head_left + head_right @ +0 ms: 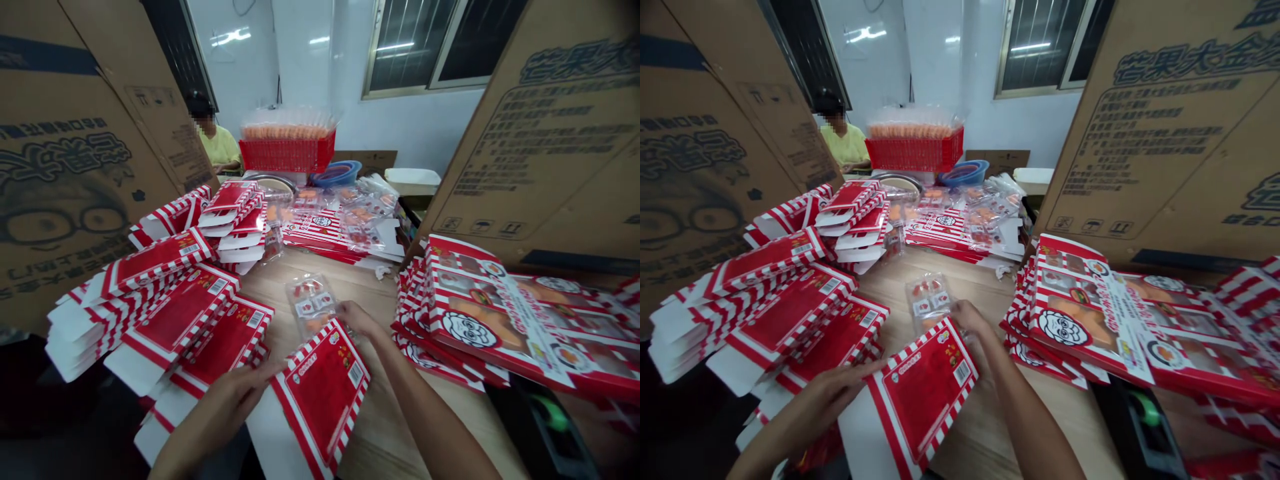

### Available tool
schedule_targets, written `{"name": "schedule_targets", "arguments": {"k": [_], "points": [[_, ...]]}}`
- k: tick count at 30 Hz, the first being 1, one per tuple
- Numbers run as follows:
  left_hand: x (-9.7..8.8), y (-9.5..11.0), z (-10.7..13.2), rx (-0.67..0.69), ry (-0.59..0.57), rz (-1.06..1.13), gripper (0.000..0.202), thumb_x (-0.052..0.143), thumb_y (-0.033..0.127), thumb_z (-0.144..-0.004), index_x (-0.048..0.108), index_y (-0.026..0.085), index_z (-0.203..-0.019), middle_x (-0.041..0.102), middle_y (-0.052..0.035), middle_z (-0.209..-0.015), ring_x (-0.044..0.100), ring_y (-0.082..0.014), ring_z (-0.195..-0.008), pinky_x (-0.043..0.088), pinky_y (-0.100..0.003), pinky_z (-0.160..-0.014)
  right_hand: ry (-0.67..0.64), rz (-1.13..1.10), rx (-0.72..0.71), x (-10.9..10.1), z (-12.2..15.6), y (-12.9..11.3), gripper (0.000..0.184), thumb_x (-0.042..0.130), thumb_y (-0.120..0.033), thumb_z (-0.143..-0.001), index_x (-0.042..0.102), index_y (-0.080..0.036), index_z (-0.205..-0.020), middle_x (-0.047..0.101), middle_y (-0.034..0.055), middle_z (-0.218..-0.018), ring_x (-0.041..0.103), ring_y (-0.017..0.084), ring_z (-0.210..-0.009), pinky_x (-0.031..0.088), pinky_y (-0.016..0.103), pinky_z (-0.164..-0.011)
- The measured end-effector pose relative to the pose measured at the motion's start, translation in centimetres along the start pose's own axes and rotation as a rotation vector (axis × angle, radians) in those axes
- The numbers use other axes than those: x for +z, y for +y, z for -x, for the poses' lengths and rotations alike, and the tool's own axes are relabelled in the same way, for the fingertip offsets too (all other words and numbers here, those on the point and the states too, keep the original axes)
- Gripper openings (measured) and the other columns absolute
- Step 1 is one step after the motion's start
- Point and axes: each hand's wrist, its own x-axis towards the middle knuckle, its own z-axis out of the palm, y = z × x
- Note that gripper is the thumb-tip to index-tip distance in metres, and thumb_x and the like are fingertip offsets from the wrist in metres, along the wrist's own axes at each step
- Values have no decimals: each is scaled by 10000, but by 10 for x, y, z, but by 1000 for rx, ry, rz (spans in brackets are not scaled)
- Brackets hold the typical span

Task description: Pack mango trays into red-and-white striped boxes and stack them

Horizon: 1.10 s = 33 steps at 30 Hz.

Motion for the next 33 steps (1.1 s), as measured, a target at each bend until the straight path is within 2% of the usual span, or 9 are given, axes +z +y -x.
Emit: {"name": "schedule_targets", "arguments": {"k": [4, 8, 10, 12, 15, 19, 24, 31, 33], "points": [[-24, 6, 14, -89, -162, 417, 366, 458, 368, -896, 577, 315, -1237, 666, 3, -1184, 622, -202, -1065, 478, -314, -921, 106, -126, -117, -9, 3, -17, 207, 580, -284, -881, 591, -135, -1024, 623, 45, -1016, 619, 175, -867, 522, 368, -757], [-32, 3, 12, -200, -181, 902, 373, 512, 457, -859, 649, 203, -1097, 728, -27, -644, 667, -160, -528, 516, -230, -521, 280, -348, -278, -23, 21, -47, 225, 647, -313, -787, 550, -185, -945, 642, 16, -950, 608, 178, -886, 492, 348, -810], [-30, 4, 8, -123, -242, 1121, 415, 560, 538, -806, 646, 185, -1007, 736, -59, -670, 696, -179, -593, 526, -252, -595, 309, -474, -337, -27, 36, -61, 320, 667, -357, -736, 530, -227, -995, 665, 4, -966, 625, 185, -894, 502, 334, -798], [-26, 7, 4, -50, -310, 1219, 453, 681, 529, -710, 613, 202, -1016, 748, -103, -899, 705, -232, -866, 512, -330, -803, 307, -587, -372, -28, 51, -72, 392, 684, -373, -698, 530, -245, -1035, 691, 8, -967, 650, 197, -884, 519, 341, -775], [-23, 18, 0, -101, -330, 1085, 451, 703, 424, -729, 556, 231, -1109, 732, -90, -986, 693, -233, -913, 504, -350, -826, 312, -712, -395, -25, 71, -83, 389, 708, -363, -668, 568, -232, -1006, 717, 32, -955, 665, 223, -916, 528, 370, -795], [-26, 36, -7, -149, -79, 529, 422, 504, 457, -855, 536, 214, -1198, 716, -28, -756, 662, -170, -610, 504, -258, -596, 376, -902, -431, -20, 88, -99, 353, 692, -371, -690, 608, -239, -1006, 708, 38, -1038, 639, 235, -1021, 513, 409, -870], [-36, 54, -32, 93, 130, -74, 265, 542, 353, -839, 649, 249, -1058, 658, -43, -950, 613, -213, -911, 475, -296, -808, 400, -988, -521, -17, 95, -115, 409, 720, -367, -667, 632, -245, -1047, 684, 47, -1113, 616, 236, -1069, 495, 419, -923], [-34, 62, -46, 307, 99, 2, 202, 489, 312, -883, 634, 213, -982, 588, -52, -1117, 545, -192, -1039, 456, -277, -871, 668, -960, -670, -32, 86, -127, 397, 682, -352, -716, 623, -253, -1095, 656, 23, -1176, 569, 203, -1147, 438, 393, -1005], [-30, 60, -46, 328, 132, 51, 184, 496, 309, -881, 649, 208, -897, 621, -44, -1039, 557, -190, -989, 455, -271, -853, 620, -991, -685, -35, 85, -127, 399, 679, -355, -720, 621, -274, -1106, 641, 1, -1200, 550, 193, -1177, 439, 373, -1008]]}}
